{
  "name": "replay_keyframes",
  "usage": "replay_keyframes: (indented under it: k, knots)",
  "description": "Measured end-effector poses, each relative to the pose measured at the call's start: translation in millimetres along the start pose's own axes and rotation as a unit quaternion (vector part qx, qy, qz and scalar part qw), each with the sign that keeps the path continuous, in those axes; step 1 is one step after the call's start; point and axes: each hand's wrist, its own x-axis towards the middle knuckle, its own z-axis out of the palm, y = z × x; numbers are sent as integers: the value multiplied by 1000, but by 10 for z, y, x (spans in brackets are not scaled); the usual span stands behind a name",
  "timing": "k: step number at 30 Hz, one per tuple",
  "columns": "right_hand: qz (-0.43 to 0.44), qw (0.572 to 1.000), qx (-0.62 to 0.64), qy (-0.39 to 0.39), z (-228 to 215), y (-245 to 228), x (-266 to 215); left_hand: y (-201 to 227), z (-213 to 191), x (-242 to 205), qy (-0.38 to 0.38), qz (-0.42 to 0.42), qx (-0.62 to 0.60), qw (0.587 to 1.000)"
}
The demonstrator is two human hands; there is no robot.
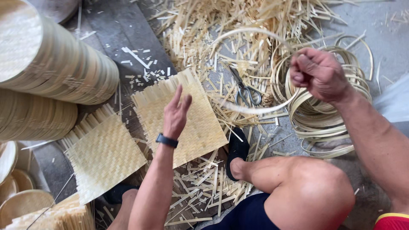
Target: The person constructs bamboo trays by weaving strips onto circular frames, trimming excess material with shears, and assembling the components by hand.
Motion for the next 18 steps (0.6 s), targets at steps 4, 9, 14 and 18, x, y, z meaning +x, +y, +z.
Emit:
replay_keyframes:
  k: [4,9,14,18]
  knots:
    - [62,992,98,-45,451,-47,141,313,-91,-3,-13,19,-387,922]
    - [146,989,-16,-1,933,-208,296,350,-408,-367,-18,-66,-484,872]
    - [187,978,-46,-76,1270,-14,471,490,-647,-596,-43,-112,-433,893]
    - [166,978,-82,-99,1413,159,587,469,-756,-684,-37,-106,-438,892]
